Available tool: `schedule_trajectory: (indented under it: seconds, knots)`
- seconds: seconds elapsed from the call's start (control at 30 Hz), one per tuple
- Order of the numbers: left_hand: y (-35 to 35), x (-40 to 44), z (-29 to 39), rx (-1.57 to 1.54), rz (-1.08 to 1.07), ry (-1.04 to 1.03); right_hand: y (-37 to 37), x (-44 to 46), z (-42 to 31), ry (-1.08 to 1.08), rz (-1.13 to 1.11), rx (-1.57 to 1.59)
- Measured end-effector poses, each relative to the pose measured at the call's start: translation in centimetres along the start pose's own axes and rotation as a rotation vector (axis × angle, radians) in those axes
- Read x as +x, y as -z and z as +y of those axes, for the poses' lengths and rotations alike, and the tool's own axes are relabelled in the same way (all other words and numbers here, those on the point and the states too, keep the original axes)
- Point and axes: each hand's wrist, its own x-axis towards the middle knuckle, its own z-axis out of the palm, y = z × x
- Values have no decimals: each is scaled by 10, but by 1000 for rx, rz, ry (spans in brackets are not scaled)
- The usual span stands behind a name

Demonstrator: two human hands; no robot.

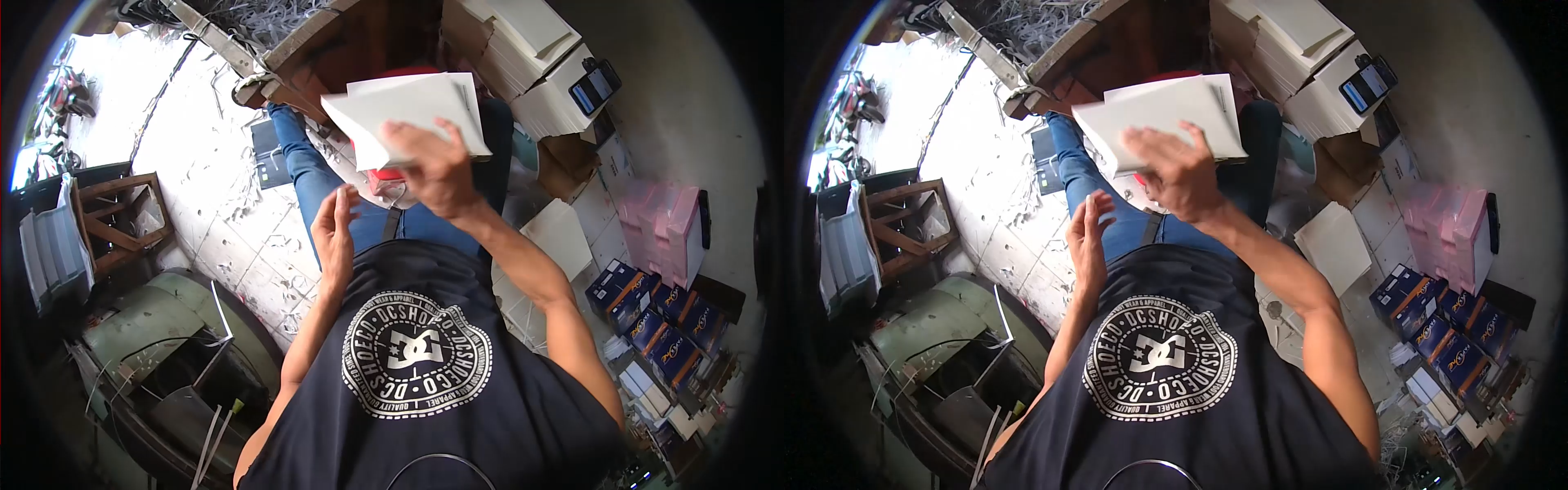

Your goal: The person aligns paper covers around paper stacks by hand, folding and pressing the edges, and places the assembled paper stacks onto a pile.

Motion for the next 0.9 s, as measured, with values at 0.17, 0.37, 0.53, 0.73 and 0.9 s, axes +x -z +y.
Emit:
schedule_trajectory:
  seconds: [0.17,0.37,0.53,0.73,0.9]
  knots:
    - [-21,59,51,78,-202,-120,42,29,-17,-607,584,991]
    - [-3,125,64,180,-330,-155,25,-45,-4,-1092,41,1446]
    - [18,123,8,280,-325,101,80,-38,20,-143,-52,320]
    - [23,95,0,89,-220,65,102,70,319,-276,335,-671]
    - [93,14,21,80,127,107,117,93,336,-685,-225,-613]
